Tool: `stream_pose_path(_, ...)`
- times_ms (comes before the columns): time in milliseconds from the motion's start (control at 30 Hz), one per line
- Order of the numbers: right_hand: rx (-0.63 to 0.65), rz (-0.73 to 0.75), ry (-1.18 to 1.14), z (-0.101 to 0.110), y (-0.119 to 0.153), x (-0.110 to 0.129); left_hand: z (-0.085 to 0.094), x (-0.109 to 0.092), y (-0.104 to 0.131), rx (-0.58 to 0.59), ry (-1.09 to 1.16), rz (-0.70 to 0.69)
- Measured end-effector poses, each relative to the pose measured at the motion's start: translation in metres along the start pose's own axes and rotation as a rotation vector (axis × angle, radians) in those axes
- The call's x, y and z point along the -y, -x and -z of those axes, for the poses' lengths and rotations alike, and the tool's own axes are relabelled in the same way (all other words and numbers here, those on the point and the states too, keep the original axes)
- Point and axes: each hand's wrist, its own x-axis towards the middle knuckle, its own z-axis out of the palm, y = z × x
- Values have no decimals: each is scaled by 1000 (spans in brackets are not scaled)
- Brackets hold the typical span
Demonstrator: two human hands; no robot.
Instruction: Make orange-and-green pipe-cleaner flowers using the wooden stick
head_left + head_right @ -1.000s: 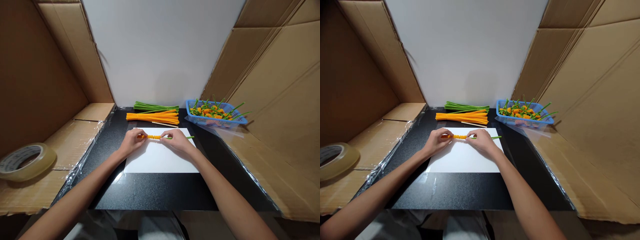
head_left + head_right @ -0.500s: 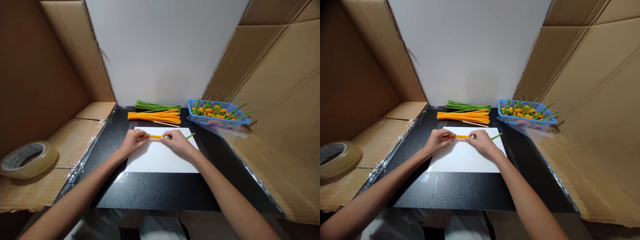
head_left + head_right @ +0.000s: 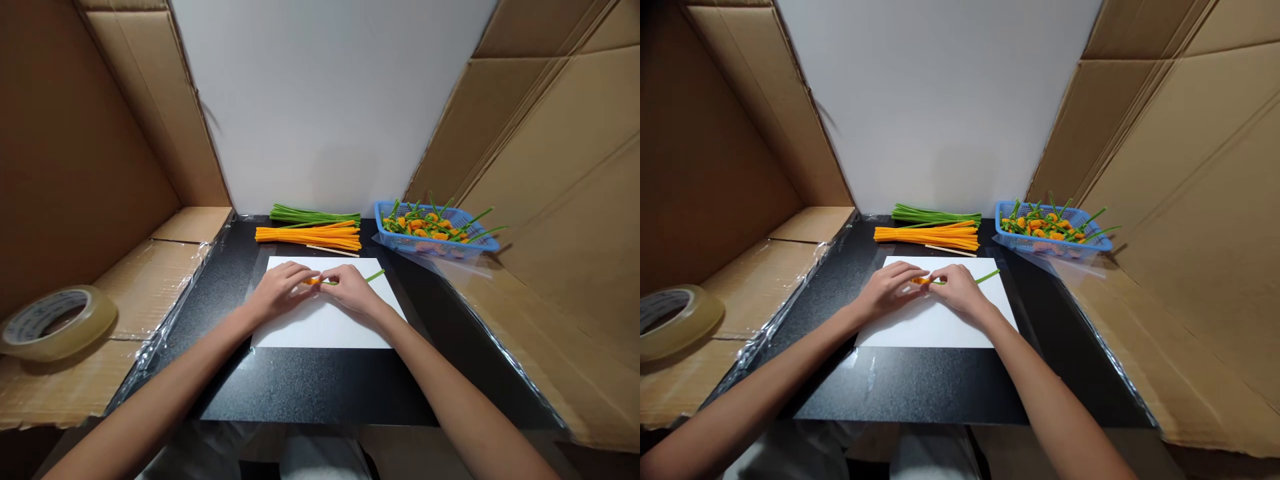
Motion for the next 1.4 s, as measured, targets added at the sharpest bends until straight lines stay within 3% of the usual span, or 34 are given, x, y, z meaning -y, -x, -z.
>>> stream_pose_path(233, 76, 32, -110, 7, -1, 0, -5, 1, 1, -26, -16, 17)
stream_pose_path(533, 101, 0, -126, 4, 2, 3, -3, 3, 0, 84, -44, 93)
stream_pose_path(733, 99, -6, 15, 14, 2, 1, -1, 2, -2, 164, 0, 112)
stream_pose_path(833, 32, -7, 112, 20, 1, -6, 9, 13, 0, 142, 10, 181)
stream_pose_path(933, -67, -62, 243, 26, 0, -15, 20, 38, 6, 82, 14, 300)
stream_pose_path(1100, -115, -131, 361, 32, 1, -21, 25, 72, 16, 118, 88, 306)
stream_pose_path(1400, -72, -100, 230, 27, 0, -17, 18, 61, 13, 84, 143, 305)
